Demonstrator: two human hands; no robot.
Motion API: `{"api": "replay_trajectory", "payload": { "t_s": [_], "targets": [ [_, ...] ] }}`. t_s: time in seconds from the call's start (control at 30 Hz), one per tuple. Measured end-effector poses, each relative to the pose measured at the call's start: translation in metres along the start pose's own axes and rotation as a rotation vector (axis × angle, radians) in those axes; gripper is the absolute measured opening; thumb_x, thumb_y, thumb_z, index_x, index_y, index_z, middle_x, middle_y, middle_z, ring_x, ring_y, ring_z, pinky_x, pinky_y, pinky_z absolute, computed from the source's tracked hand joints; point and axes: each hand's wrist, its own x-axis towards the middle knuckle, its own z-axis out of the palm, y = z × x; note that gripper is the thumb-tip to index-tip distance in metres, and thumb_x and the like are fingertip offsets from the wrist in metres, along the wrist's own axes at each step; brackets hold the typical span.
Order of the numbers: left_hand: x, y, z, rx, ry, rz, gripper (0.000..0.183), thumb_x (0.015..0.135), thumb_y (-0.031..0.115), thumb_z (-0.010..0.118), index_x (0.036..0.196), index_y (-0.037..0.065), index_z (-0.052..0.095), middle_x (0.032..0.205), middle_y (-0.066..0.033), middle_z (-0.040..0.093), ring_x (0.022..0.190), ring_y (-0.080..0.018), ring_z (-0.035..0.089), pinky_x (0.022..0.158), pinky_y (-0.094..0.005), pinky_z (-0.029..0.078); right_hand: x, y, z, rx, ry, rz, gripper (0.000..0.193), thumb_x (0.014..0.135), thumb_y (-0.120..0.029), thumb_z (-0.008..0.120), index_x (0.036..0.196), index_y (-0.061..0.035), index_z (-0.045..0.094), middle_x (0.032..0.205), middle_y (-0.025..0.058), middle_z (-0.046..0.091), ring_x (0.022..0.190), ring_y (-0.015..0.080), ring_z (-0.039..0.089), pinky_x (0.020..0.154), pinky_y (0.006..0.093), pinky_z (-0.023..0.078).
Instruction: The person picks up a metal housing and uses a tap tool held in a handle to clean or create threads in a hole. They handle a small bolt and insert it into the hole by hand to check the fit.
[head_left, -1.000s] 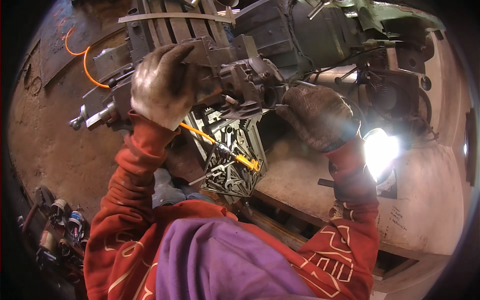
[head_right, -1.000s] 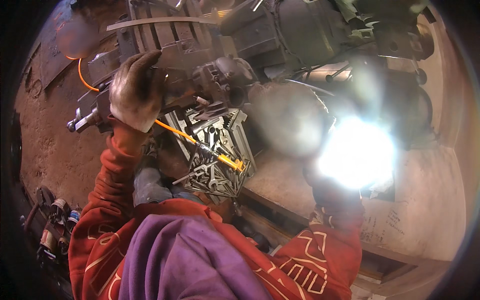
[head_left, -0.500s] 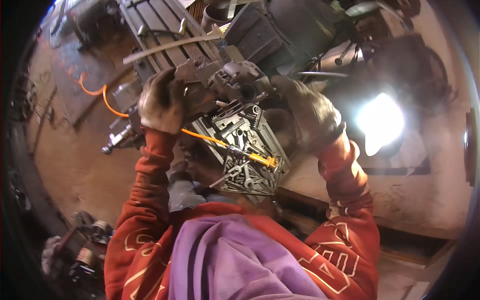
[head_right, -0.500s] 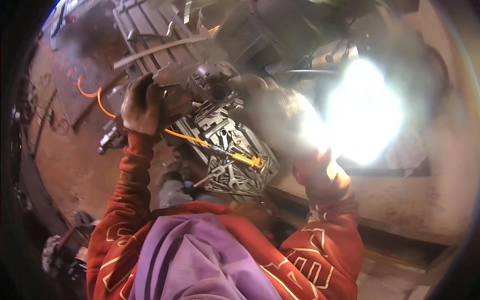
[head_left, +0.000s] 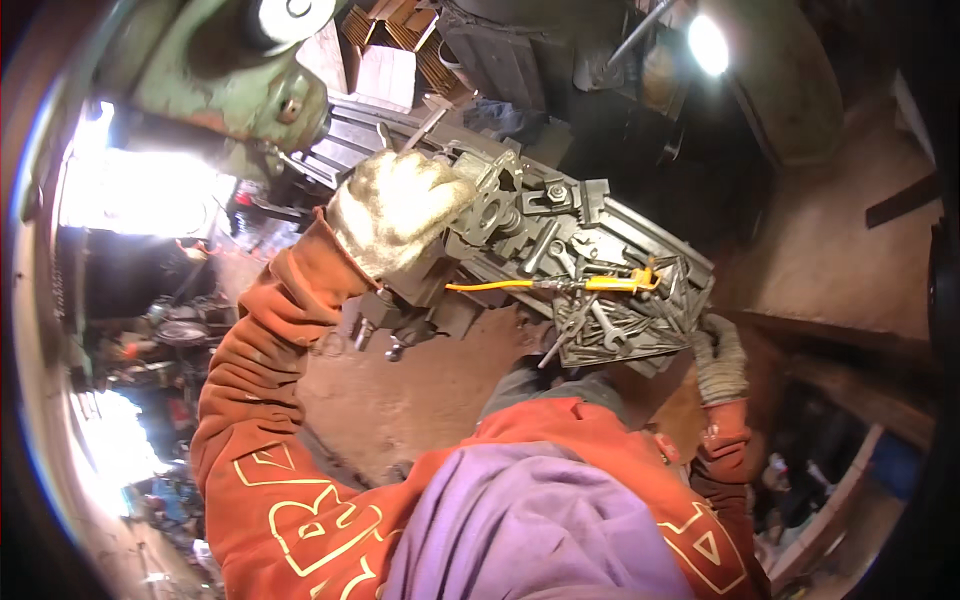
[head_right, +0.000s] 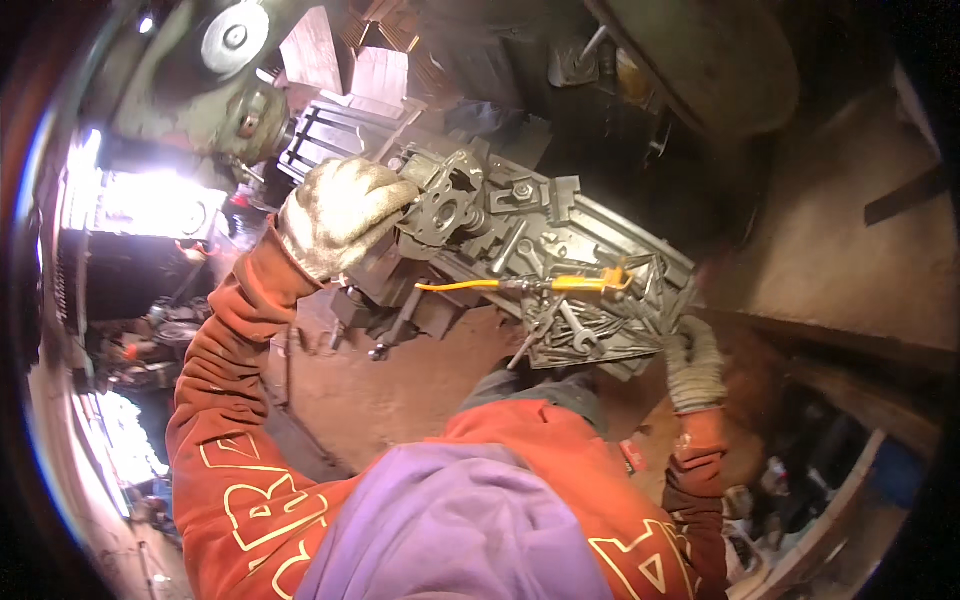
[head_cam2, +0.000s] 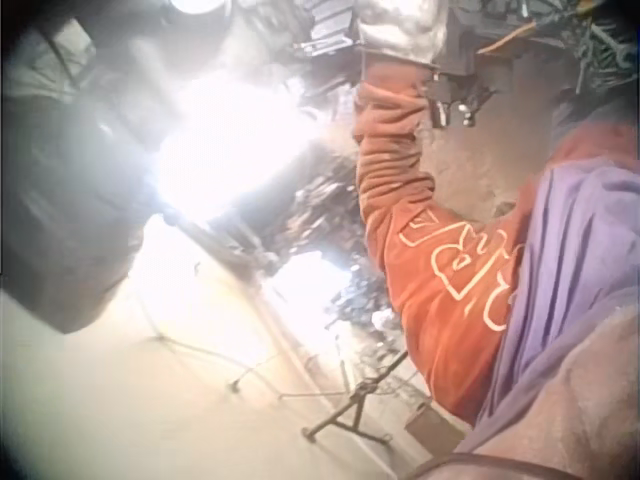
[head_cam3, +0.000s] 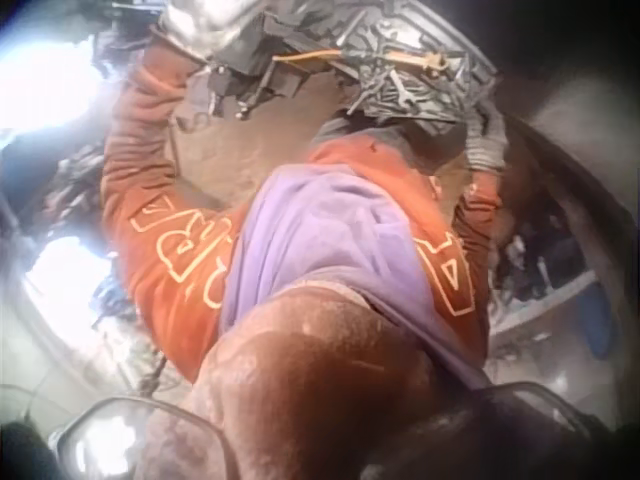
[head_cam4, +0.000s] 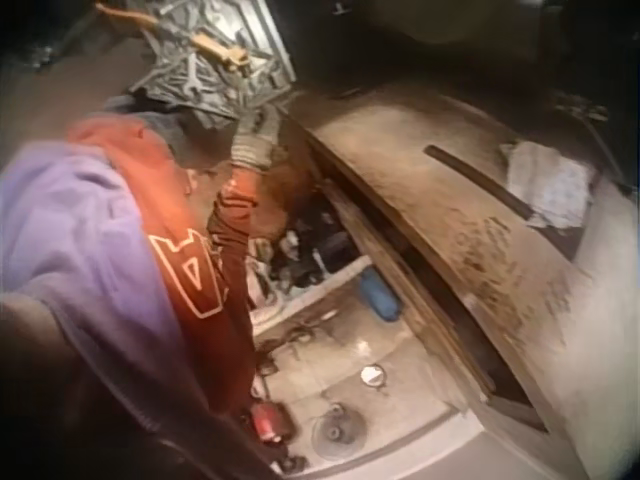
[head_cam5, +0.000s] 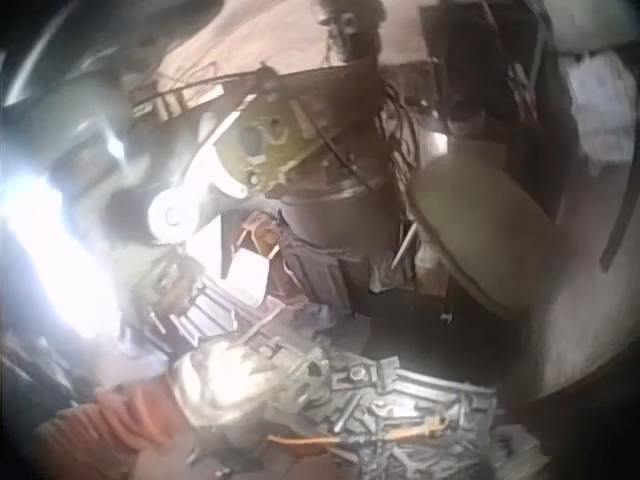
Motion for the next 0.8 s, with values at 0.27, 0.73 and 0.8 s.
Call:
{"api": "replay_trajectory", "payload": {
  "t_s": [0.27,0.73,0.8],
  "targets": [
    [0.029,-0.013,-0.009,0.128,-0.261,0.121,0.038,0.087,0.014,0.07,0.124,0.009,0.066,0.102,-0.0107,0.07,0.094,-0.0318,0.066,0.085,-0.0449,0.051,-0.038,0.174,0.01,0.156,0.143,0.212,0.036,0.097,-0.015,0.069,0.129,-0.0012,0.062,0.098,0.0033,0.065,0.072,0.0102,0.055,0.065,0.028,0.049],
    [0.055,-0.02,-0.008,0.198,-0.412,0.21,0.049,0.086,0.014,0.069,0.134,0.006,0.061,0.102,-0.014,0.065,0.094,-0.034,0.063,0.084,-0.048,0.05,-0.089,0.302,0.001,-0.815,0.526,-0.356,0.033,0.099,-0.01,0.064,0.13,-0.0048,0.058,0.093,0.0022,0.06,0.077,0.0113,0.054,0.071,0.03,0.049],
    [0.036,-0.032,0.001,0.144,-0.243,0.287,0.053,0.082,0.008,0.067,0.134,0.005,0.06,0.1,-0.015,0.064,0.093,-0.0342,0.063,0.082,-0.0479,0.05,-0.108,0.341,0.013,-0.554,0.529,-0.263,0.051,0.095,-0.006,0.067,0.143,-0.0098,0.051,0.095,0.0014,0.057,0.081,0.0106,0.054,0.073,0.0296,0.05]
  ]
}}
